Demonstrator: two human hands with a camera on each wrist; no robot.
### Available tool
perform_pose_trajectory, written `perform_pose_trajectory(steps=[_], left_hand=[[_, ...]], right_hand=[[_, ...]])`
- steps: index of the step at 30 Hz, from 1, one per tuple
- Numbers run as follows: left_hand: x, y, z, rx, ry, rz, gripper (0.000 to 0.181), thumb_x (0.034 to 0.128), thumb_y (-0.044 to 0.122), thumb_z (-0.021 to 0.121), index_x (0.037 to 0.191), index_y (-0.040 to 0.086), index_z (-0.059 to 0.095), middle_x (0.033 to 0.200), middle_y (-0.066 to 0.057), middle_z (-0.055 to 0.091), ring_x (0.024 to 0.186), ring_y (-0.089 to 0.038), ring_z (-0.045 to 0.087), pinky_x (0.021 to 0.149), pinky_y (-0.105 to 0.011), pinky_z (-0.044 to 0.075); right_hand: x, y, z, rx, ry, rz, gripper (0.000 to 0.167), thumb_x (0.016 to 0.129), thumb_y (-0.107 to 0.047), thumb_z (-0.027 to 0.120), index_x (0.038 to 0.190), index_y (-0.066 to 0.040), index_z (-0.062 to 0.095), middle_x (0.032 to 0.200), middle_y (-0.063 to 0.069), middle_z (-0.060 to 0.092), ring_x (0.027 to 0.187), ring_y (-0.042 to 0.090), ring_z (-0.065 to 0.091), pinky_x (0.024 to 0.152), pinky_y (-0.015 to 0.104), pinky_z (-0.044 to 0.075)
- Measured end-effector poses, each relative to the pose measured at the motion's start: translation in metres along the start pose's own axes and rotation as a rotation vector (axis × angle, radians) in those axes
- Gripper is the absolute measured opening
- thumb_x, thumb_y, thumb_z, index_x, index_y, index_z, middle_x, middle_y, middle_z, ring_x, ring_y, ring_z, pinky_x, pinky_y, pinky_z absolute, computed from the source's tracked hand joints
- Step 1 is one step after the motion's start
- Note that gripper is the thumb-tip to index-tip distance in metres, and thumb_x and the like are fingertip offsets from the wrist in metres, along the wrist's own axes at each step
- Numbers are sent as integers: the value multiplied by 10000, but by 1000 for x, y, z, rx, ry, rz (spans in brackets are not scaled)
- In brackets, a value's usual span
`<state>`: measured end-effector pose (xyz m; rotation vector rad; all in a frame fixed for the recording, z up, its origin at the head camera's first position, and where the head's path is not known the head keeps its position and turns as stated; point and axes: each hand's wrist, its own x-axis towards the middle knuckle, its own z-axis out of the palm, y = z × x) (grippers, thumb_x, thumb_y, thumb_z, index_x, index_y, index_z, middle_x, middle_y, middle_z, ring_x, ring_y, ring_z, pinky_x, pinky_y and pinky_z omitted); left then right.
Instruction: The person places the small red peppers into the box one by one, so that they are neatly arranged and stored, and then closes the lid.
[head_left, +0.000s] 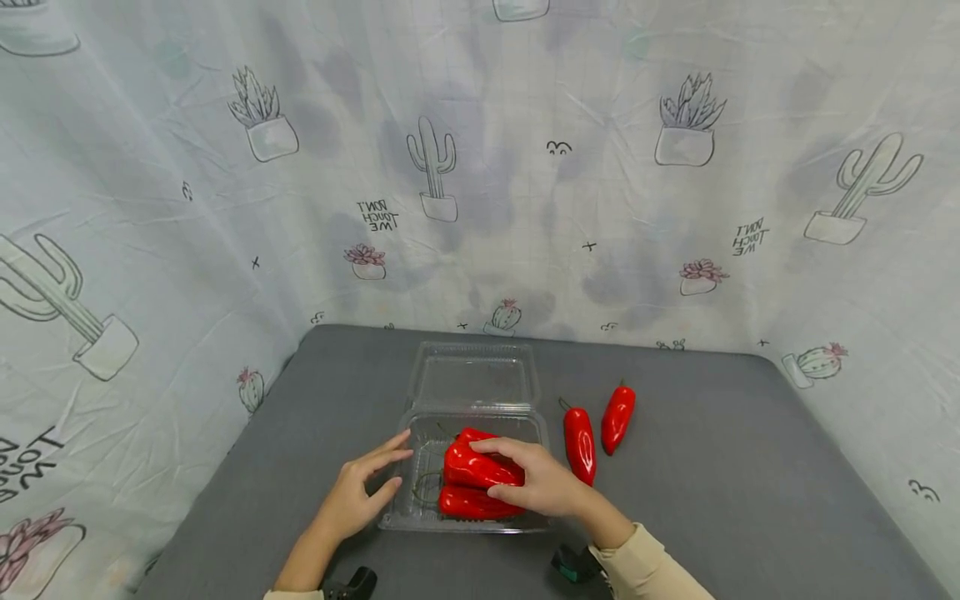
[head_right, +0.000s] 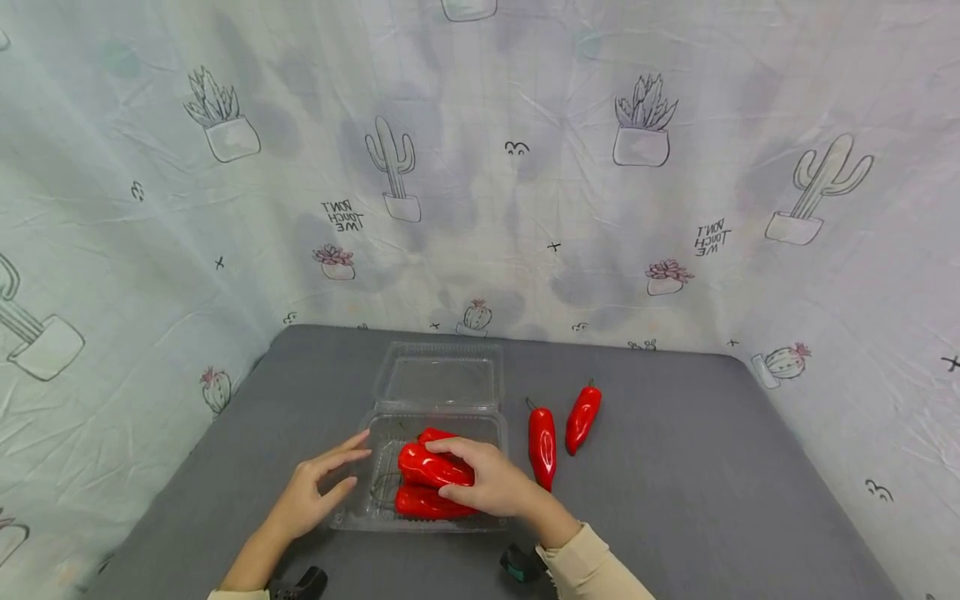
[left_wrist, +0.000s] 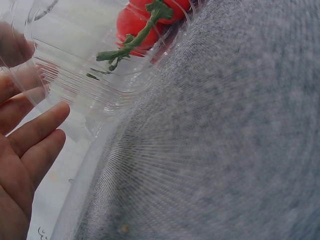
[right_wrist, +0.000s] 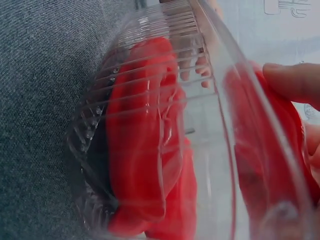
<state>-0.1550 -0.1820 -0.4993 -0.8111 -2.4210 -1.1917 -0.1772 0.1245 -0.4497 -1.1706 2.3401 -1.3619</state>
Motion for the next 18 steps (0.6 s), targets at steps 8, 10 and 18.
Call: perform_pose_trajectory(steps=[8, 10, 18], left_hand=[[-4, -8, 2, -9, 8, -13, 340, 843, 37, 671, 1182, 38, 647, 1387, -114, 527, 1212, -294, 551, 789, -513, 539], [-3, -8, 2, -11, 7, -20, 338, 844, 37, 670, 1181, 35, 647, 1386, -123, 527, 1219, -285, 546, 792, -517, 537], [-2, -4, 2, -8, -8, -12, 339, 847, 21, 666, 1185, 30, 643, 1376, -167, 524, 1216, -339, 539, 814, -504, 534]], right_hand=[[4, -4, 5, -38, -84, 18, 523, 854, -196, 686, 1342, -167, 498, 1262, 39, 582, 1049, 125, 530, 807, 218, 518], [5, -3, 5, -35, -102, 22, 511, 859, -188, 685, 1337, -176, 504, 1271, 26, 578, 1051, 122, 527, 812, 219, 512], [4, 1, 8, -73, -156, 37, 521, 846, -205, 697, 1336, -201, 522, 1331, -20, 553, 1147, 116, 500, 891, 253, 486]])
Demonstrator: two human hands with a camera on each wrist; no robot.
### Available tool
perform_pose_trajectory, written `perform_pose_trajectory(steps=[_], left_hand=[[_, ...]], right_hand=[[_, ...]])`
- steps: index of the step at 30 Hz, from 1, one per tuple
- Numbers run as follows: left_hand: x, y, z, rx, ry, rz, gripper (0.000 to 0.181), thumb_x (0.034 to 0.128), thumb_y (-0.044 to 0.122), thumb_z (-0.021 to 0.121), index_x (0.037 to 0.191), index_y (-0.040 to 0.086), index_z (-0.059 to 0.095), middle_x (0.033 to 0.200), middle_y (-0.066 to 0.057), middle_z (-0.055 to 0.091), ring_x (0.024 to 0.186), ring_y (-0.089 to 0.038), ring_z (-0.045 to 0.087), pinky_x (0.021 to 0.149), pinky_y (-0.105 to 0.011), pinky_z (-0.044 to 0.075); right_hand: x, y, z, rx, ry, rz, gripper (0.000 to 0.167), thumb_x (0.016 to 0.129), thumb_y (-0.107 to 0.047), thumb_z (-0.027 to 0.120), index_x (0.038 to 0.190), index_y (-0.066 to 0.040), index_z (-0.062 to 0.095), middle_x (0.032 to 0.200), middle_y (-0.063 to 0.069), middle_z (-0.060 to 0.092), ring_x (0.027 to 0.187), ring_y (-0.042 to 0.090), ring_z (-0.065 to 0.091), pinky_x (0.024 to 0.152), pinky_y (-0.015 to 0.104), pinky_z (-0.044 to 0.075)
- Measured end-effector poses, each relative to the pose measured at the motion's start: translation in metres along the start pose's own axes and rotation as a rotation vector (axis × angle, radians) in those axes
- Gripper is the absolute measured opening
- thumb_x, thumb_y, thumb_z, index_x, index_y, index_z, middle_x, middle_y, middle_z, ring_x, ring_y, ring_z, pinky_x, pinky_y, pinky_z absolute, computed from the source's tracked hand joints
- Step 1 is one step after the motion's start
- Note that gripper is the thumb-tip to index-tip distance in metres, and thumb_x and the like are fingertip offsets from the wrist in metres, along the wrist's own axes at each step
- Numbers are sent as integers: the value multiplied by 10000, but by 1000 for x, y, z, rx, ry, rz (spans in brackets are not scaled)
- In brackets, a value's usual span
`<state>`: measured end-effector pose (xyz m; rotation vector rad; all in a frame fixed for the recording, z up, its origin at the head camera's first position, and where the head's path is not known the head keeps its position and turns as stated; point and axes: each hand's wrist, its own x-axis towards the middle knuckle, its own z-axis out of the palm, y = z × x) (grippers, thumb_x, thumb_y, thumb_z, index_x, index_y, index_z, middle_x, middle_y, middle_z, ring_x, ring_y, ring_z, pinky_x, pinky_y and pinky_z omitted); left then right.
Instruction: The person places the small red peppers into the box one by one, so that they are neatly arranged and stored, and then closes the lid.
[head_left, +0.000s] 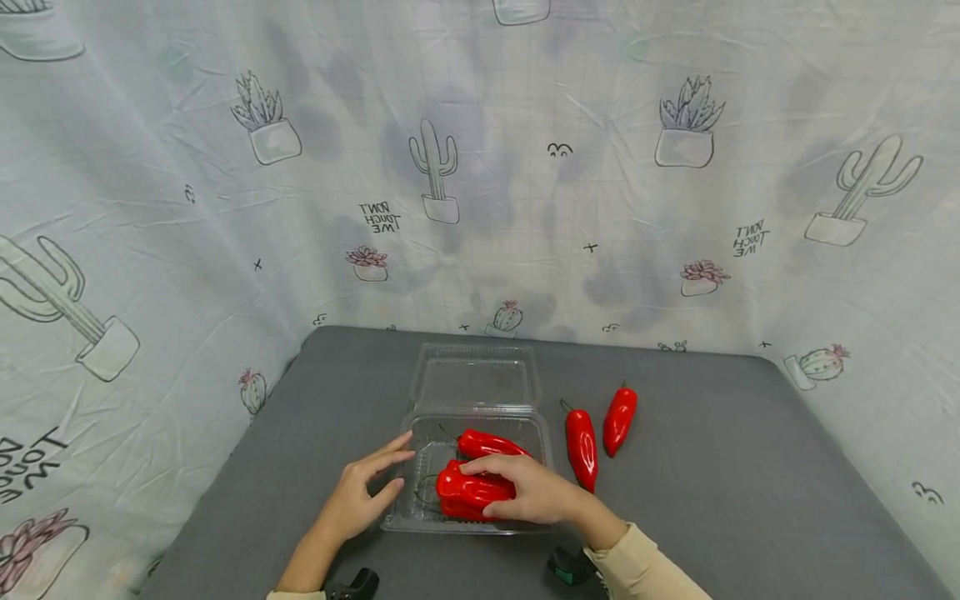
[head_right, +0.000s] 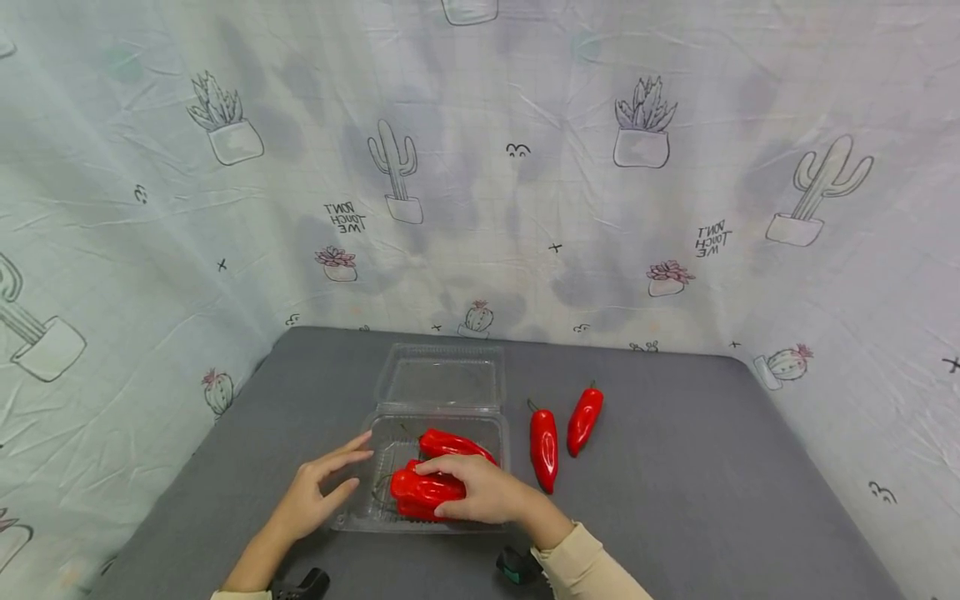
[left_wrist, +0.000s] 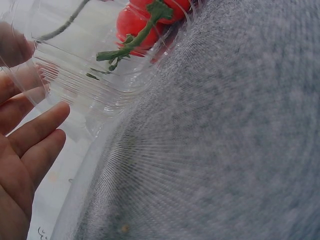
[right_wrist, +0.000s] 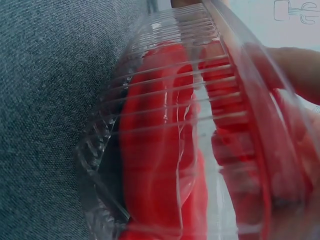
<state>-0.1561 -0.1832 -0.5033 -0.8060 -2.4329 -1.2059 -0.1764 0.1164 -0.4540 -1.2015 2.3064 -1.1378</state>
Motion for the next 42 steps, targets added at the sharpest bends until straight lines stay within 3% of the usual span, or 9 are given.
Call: perform_pose_trajectory(steps=[8, 22, 30, 34, 42], left_hand=[[1, 4, 2, 23, 25, 2, 353, 787, -67, 677, 1136, -24, 648, 1316, -254, 543, 1146, -435, 558, 788, -494, 543], [0, -3, 0, -16, -8, -3, 344, 860, 37, 656, 1204, 35, 634, 1405, -120, 507, 1250, -287, 519, 848, -502, 523], [0, -2, 1, 5, 8, 16, 354, 831, -6, 670, 1183, 22, 641, 1367, -173, 530, 1202, -332, 555, 851, -440, 536], [2, 5, 0, 19, 20, 14, 364, 801, -48, 678, 1160, 2, 645, 1338, -214, 542, 1169, -384, 564, 835, -436, 541], [10, 36, -11, 13, 22, 16, 344, 781, -79, 677, 1118, -13, 658, 1276, -283, 560, 1117, -441, 574, 820, -428, 547]], right_hand=[[0, 4, 1, 18, -62, 5, 534, 827, -210, 715, 1328, -226, 532, 1330, -49, 552, 1153, 84, 487, 916, 253, 470], [0, 4, -1, 20, -72, 13, 513, 827, -255, 715, 1311, -219, 548, 1311, -63, 561, 1145, 73, 490, 928, 251, 466], [1, 3, 0, -19, -59, 0, 487, 845, -256, 703, 1304, -181, 558, 1305, -53, 573, 1146, 64, 508, 953, 252, 455], [2, 2, 0, -25, -47, 1, 499, 853, -256, 690, 1320, -158, 545, 1313, -39, 572, 1158, 77, 510, 971, 266, 450], [-1, 2, 0, 13, 16, -33, 495, 869, -222, 673, 1326, -98, 528, 1316, 23, 584, 1176, 144, 553, 997, 301, 453]])
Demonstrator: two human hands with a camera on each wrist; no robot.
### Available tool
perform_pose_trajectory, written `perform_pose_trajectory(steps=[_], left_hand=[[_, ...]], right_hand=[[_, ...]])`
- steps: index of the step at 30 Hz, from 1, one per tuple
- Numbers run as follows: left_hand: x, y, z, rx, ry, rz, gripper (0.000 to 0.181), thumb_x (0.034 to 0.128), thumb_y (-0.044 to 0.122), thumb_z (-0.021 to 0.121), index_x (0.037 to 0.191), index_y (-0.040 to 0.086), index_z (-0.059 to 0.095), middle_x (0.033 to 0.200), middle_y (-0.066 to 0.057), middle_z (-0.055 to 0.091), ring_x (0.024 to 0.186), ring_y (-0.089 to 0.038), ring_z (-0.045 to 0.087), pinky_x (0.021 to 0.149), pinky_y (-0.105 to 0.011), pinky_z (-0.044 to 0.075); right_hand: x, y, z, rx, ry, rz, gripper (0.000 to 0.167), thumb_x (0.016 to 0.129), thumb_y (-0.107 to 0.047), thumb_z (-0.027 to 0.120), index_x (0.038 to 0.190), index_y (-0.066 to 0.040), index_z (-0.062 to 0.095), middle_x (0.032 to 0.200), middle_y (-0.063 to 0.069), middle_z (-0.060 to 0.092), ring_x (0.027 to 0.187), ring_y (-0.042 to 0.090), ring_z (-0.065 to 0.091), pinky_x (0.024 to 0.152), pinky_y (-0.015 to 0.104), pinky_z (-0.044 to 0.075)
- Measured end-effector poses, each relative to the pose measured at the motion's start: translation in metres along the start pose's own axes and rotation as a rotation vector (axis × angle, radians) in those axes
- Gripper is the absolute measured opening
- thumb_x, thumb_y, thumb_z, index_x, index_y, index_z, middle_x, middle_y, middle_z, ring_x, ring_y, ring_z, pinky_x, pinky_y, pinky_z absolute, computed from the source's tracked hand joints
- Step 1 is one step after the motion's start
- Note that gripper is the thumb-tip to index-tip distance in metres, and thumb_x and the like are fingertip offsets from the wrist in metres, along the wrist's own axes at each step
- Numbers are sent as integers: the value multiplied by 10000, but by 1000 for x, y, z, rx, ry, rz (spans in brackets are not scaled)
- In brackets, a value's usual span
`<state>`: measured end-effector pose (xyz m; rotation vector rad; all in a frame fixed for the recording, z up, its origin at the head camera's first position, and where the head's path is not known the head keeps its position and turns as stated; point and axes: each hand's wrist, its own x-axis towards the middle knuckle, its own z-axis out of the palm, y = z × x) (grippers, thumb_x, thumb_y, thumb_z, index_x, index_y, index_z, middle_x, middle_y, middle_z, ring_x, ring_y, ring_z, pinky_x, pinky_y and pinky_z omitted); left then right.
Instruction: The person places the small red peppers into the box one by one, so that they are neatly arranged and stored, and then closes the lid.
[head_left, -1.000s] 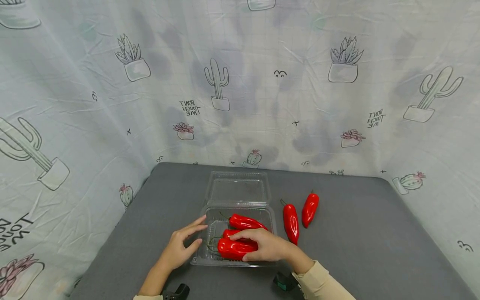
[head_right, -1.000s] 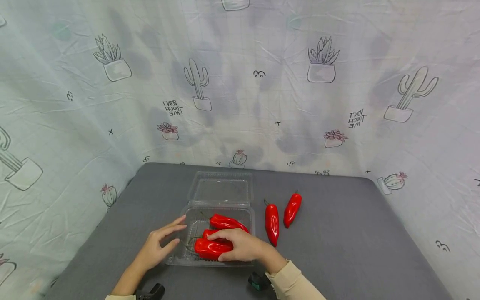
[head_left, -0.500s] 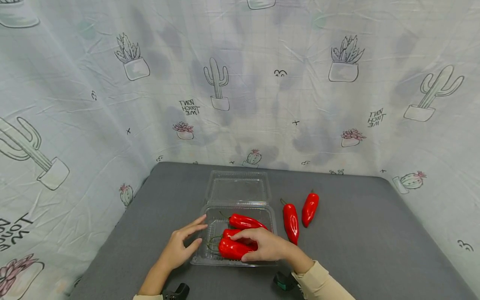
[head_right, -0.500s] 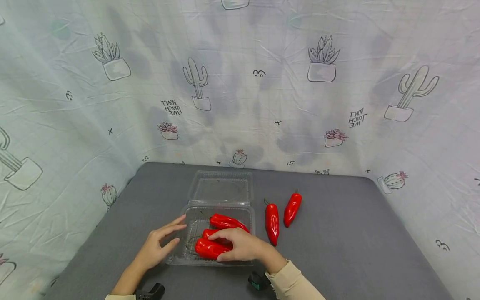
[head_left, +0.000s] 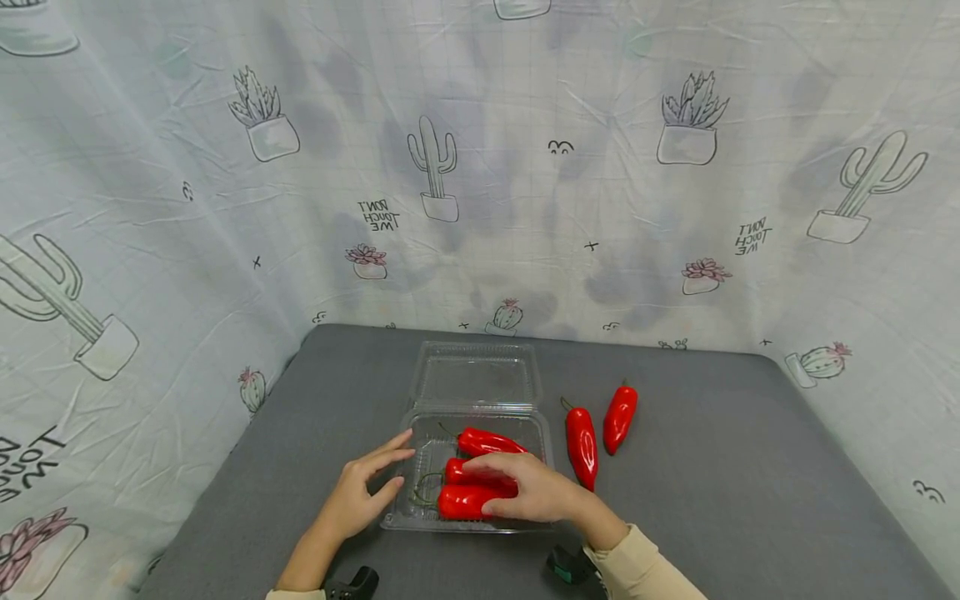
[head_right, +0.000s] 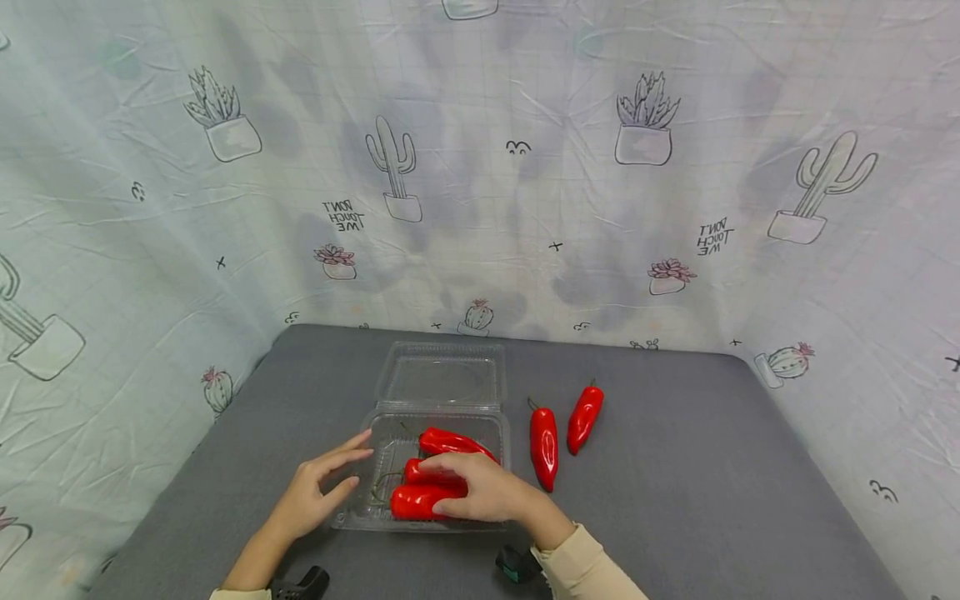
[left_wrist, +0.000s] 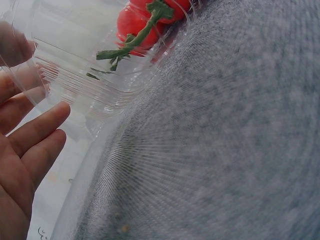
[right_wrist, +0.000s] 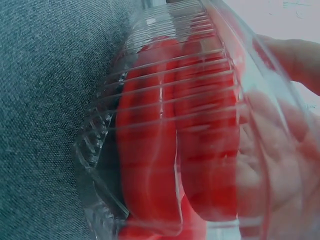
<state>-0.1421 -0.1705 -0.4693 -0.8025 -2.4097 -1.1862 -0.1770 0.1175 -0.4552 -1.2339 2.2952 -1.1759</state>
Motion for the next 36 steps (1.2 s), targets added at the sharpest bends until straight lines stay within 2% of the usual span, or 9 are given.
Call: perform_pose_trajectory(steps=[7, 15, 20, 26, 33, 36], left_hand=[[1, 3, -1, 7, 10, 1, 347, 776, -74, 681, 1114, 2, 664, 1272, -269, 570, 1113, -425, 585, 797, -457, 549], [0, 0, 0, 9, 7, 5, 351, 773, -77, 681, 1115, -3, 662, 1286, -249, 569, 1108, -426, 586, 794, -445, 551], [-1, -3, 1, 8, 16, 3, 367, 784, -69, 678, 1139, 21, 658, 1305, -232, 562, 1137, -395, 581, 785, -467, 549], [-2, -3, 1, -3, 24, 9, 368, 773, -80, 680, 1128, 14, 661, 1290, -251, 565, 1123, -410, 582, 788, -455, 551], [0, -1, 0, -9, 10, 12, 364, 772, -95, 675, 1126, -14, 659, 1276, -293, 554, 1121, -434, 572, 831, -398, 547], [1, 0, -1, -8, 11, 16, 357, 769, -95, 675, 1117, -17, 660, 1268, -296, 559, 1110, -439, 576, 836, -377, 544]], right_hand=[[-7, 3, -4, 114, 65, -13, 526, 889, -247, 656, 1359, -88, 482, 1346, 121, 551, 1175, 273, 579, 961, 365, 491], [-24, 3, -17, 123, 172, 15, 521, 882, -216, 665, 1354, -82, 490, 1350, 158, 545, 1207, 331, 543, 982, 497, 442], [-33, 7, -29, 124, 236, 21, 512, 891, -179, 656, 1362, -76, 482, 1356, 141, 544, 1226, 330, 534, 1001, 463, 439], [-44, 18, -42, 103, 355, -7, 504, 886, -116, 658, 1353, -48, 483, 1337, 138, 557, 1220, 294, 535, 1009, 322, 449], [-56, 27, -50, 83, 479, 46, 513, 880, -108, 662, 1357, -57, 479, 1342, 159, 546, 1220, 270, 529, 1006, 311, 450], [-60, 33, -54, 69, 525, 45, 514, 874, -79, 663, 1352, -42, 480, 1335, 170, 547, 1217, 250, 536, 1001, 248, 444]])
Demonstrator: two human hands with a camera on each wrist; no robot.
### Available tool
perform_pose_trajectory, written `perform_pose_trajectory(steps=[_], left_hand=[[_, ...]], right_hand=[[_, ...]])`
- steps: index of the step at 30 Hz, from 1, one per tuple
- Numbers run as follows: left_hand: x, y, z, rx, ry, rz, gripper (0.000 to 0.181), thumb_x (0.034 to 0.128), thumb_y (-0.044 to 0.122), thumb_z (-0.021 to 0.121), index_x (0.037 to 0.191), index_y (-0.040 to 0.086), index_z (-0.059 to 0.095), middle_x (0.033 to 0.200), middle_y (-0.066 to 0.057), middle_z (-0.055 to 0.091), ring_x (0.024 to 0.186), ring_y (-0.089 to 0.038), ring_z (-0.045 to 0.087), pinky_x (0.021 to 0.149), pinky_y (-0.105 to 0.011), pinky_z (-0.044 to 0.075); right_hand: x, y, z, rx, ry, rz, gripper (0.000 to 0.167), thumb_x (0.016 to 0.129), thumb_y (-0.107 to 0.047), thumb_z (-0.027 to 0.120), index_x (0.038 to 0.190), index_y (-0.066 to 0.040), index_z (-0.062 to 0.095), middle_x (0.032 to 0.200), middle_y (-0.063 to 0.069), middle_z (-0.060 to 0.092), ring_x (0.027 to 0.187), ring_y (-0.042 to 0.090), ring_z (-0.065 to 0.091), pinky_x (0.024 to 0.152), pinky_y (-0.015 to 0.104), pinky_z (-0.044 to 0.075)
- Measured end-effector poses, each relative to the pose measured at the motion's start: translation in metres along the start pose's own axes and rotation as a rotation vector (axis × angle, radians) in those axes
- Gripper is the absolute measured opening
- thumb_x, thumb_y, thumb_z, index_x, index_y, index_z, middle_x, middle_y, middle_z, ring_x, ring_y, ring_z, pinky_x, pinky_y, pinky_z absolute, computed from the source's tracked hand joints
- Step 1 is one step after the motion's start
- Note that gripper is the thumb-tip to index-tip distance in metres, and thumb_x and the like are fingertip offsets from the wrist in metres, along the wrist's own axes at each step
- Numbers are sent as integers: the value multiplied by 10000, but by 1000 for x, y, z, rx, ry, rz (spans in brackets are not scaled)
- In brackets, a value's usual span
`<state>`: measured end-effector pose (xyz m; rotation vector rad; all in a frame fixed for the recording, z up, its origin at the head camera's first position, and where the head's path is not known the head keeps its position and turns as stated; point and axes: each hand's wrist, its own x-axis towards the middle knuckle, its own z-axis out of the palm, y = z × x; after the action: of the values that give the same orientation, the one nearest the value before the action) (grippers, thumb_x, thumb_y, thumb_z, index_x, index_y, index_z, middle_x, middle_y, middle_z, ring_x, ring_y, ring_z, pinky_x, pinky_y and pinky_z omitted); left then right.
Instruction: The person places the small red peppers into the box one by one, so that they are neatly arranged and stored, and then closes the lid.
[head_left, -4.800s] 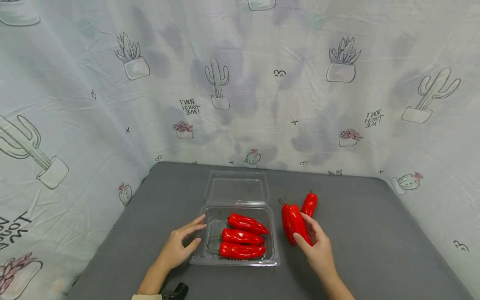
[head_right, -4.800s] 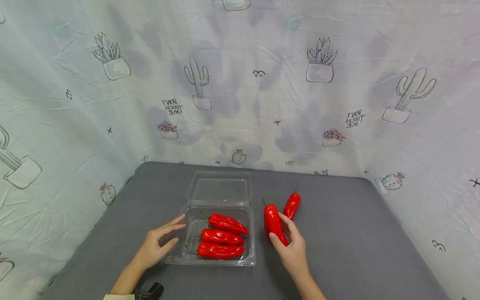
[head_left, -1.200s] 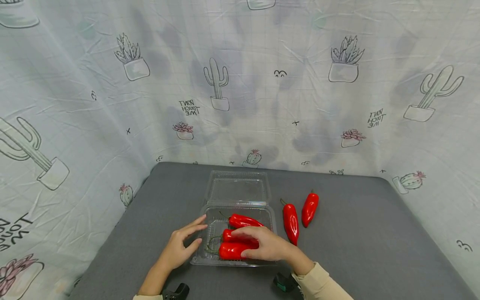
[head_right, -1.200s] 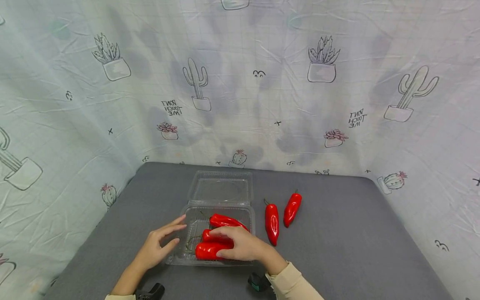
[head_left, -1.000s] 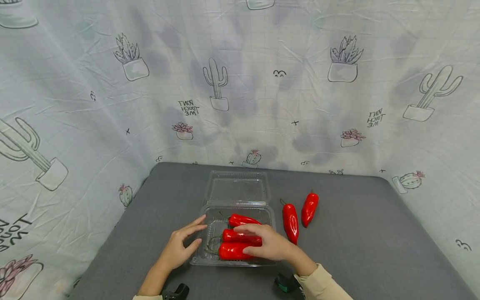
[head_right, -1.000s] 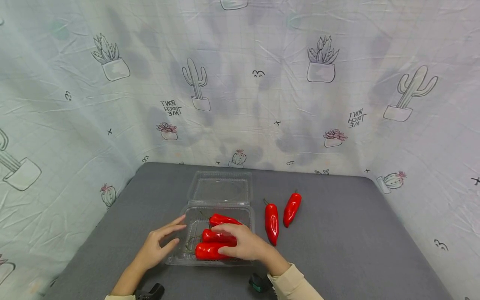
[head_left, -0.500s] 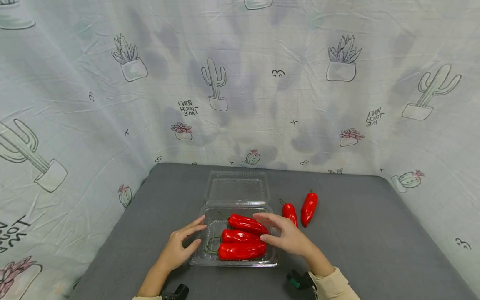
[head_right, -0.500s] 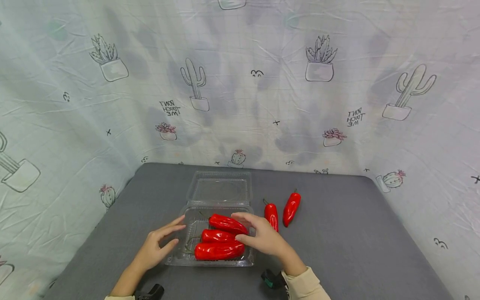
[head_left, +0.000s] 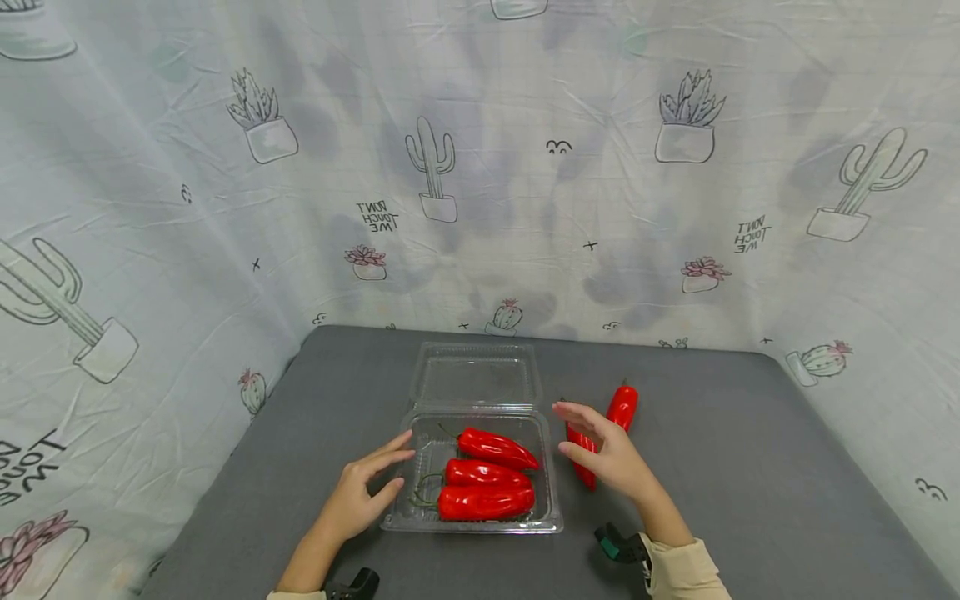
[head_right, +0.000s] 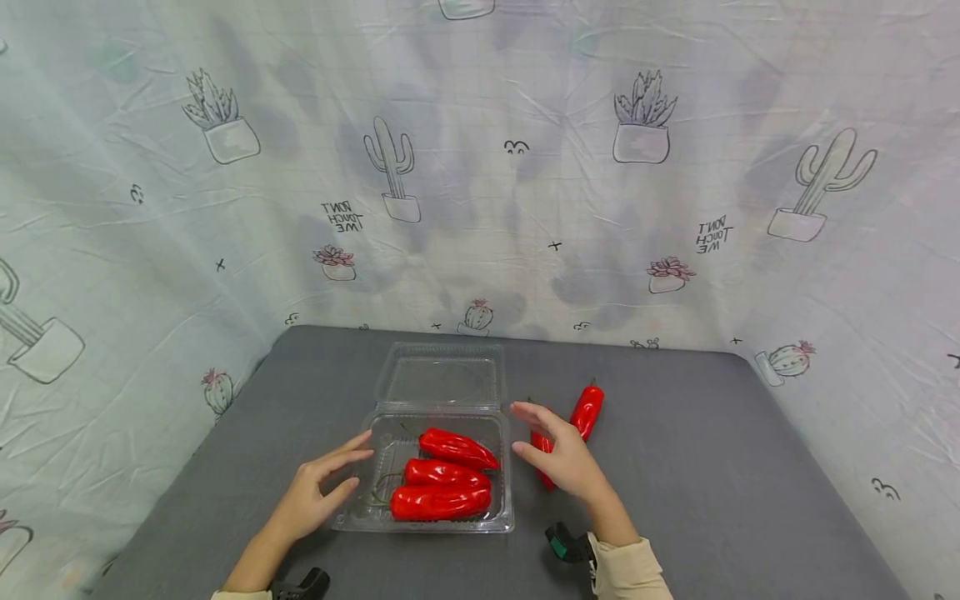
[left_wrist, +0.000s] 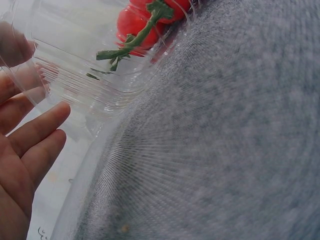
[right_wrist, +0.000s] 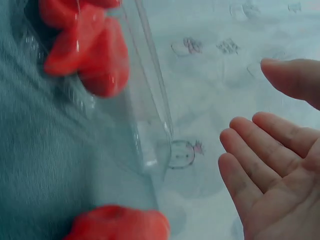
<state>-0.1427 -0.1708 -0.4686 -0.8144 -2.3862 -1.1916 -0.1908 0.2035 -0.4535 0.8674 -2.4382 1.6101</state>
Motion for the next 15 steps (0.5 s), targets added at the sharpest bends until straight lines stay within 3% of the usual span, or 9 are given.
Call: perform_pose_trajectory(steps=[6, 10, 15], left_hand=[[0, 1, 1, 4, 2, 8, 351, 767, -91, 676, 1109, -12, 662, 1257, -294, 567, 1097, -444, 583, 820, -392, 548], [0, 0, 1, 6, 5, 8, 351, 767, -91, 678, 1109, -11, 663, 1258, -289, 569, 1098, -441, 584, 813, -401, 549], [-1, 0, 1, 7, 7, 5, 355, 766, -89, 681, 1111, -8, 663, 1267, -280, 567, 1108, -437, 580, 825, -369, 545]], right_hand=[[-4, 15, -12, -4, 103, 32, 507, 875, -42, 649, 1351, -23, 477, 1332, 220, 531, 1213, 185, 541, 985, 126, 394], [-7, 24, -20, 23, 196, 55, 511, 870, -6, 643, 1350, 12, 468, 1335, 240, 518, 1217, 48, 518, 981, 101, 383], [-10, 36, -27, 39, 326, 64, 515, 861, 33, 638, 1336, 87, 447, 1305, 59, 542, 1195, -60, 491, 976, 94, 385]])
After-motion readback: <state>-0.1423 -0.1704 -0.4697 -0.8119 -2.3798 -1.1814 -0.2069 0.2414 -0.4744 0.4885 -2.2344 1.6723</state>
